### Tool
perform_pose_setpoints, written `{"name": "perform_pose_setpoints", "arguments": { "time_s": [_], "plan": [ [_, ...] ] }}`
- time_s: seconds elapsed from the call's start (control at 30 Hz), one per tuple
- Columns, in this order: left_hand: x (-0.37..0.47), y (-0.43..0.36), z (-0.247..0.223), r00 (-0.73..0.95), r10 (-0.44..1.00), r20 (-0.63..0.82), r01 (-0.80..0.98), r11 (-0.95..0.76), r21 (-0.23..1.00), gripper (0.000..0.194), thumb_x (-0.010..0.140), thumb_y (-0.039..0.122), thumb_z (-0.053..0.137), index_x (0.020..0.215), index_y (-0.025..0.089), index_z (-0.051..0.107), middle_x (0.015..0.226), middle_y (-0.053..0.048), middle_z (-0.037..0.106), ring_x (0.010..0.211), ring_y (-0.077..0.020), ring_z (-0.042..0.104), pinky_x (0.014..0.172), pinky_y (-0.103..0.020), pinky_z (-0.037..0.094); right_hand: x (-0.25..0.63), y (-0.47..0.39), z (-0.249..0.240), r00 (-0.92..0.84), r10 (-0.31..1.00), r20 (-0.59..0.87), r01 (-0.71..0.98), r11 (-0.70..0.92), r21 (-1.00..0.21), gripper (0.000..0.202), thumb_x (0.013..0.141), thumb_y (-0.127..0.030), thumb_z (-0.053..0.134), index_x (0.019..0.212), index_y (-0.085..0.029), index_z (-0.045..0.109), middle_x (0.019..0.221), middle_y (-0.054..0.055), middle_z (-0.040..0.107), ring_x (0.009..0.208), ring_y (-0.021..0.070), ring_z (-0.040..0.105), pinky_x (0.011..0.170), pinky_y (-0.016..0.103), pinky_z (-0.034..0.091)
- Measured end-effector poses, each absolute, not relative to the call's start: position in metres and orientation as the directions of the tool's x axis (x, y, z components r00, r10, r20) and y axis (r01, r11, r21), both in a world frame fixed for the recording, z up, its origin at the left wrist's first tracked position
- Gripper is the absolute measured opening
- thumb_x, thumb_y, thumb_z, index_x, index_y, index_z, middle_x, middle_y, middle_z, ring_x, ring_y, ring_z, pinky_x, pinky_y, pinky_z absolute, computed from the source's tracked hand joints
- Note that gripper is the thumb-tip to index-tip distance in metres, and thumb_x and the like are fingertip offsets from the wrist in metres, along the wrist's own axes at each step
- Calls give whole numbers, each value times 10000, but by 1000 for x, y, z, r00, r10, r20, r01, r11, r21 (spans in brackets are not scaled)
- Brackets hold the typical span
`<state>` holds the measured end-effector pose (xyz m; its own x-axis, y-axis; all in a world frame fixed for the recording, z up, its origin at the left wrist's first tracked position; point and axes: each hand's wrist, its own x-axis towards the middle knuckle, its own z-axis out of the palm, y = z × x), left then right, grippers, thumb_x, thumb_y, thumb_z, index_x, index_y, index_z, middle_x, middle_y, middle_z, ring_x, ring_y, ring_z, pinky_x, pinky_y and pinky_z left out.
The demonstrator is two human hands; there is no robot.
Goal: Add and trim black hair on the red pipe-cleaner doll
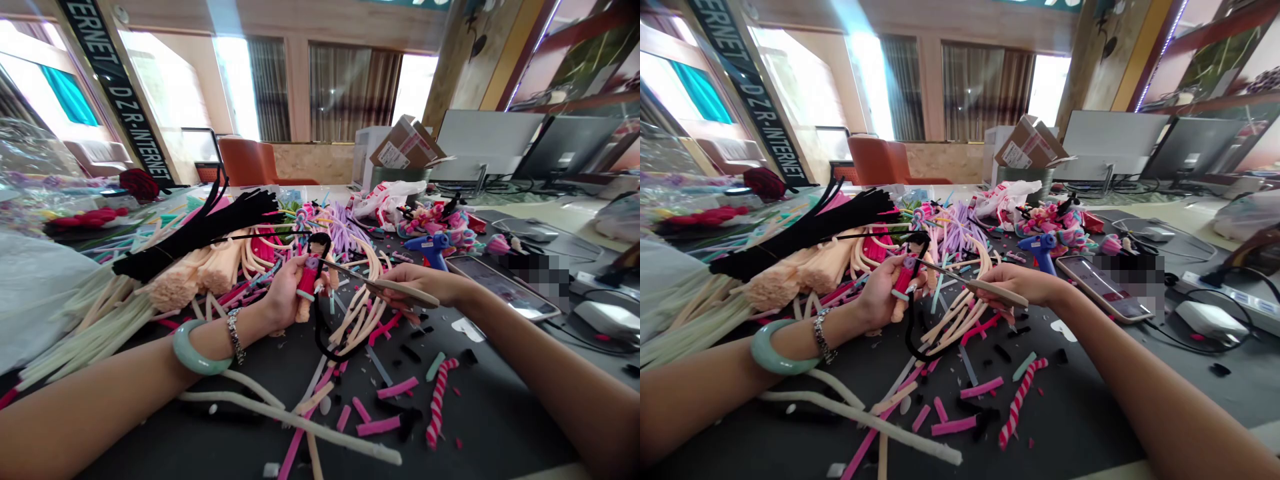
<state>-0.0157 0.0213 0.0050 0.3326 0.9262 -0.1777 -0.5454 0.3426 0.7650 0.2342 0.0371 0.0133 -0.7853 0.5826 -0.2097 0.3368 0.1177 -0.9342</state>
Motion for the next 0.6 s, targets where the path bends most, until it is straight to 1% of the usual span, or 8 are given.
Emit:
{"name": "perform_pose_setpoints", "arguments": {
  "time_s": [0.1, 0.2, 0.4, 0.5, 0.6],
  "plan": [
    [-16, 21, 6, 338, 925, -175, -546, 344, 764, 379, 911, 333, 372, 685, 121, 591, 448, -16, 499, 427, -140, 550, 461, -228, 515, 234, 36, 14, -771, 604, -202, 338, 119, -933, 400, 840, -500, 582, 676, -151, 477, 532, -61, 461, 370, 52, 465, 331, 169, 372],
    [-16, 21, 5, 337, 927, -165, -546, 336, 767, 378, 912, 325, 364, 688, 122, 591, 451, -16, 501, 434, -142, 554, 471, -233, 519, 233, 35, 16, -764, 612, -203, 338, 112, -934, 402, 822, -505, 600, 671, -151, 484, 514, -61, 464, 356, 56, 449, 315, 176, 363],
    [-16, 23, 4, 314, 940, -136, -562, 300, 770, 439, 931, 258, 277, 672, 116, 602, 460, -35, 515, 438, -145, 551, 516, -263, 540, 229, 34, 15, -761, 615, -210, 343, 106, -933, 389, 829, -499, 585, 687, -154, 473, 513, -57, 483, 354, 53, 460, 333, 164, 343],
    [-16, 24, 3, 310, 941, -132, -574, 296, 764, 457, 934, 245, 258, 665, 114, 604, 477, -49, 533, 463, -149, 568, 530, -267, 544, 228, 33, 15, -745, 630, -221, 367, 110, -924, 366, 832, -486, 573, 694, -160, 477, 522, -65, 458, 364, 58, 469, 346, 170, 372],
    [-16, 23, 2, 342, 932, -125, -578, 313, 753, 441, 925, 243, 279, 689, 97, 621, 482, -60, 542, 491, -159, 590, 535, -260, 540, 229, 32, 17, -728, 646, -228, 414, 151, -898, 336, 828, -456, 578, 686, -167, 481, 535, -72, 425, 373, 63, 473, 356, 181, 398]
  ]
}}
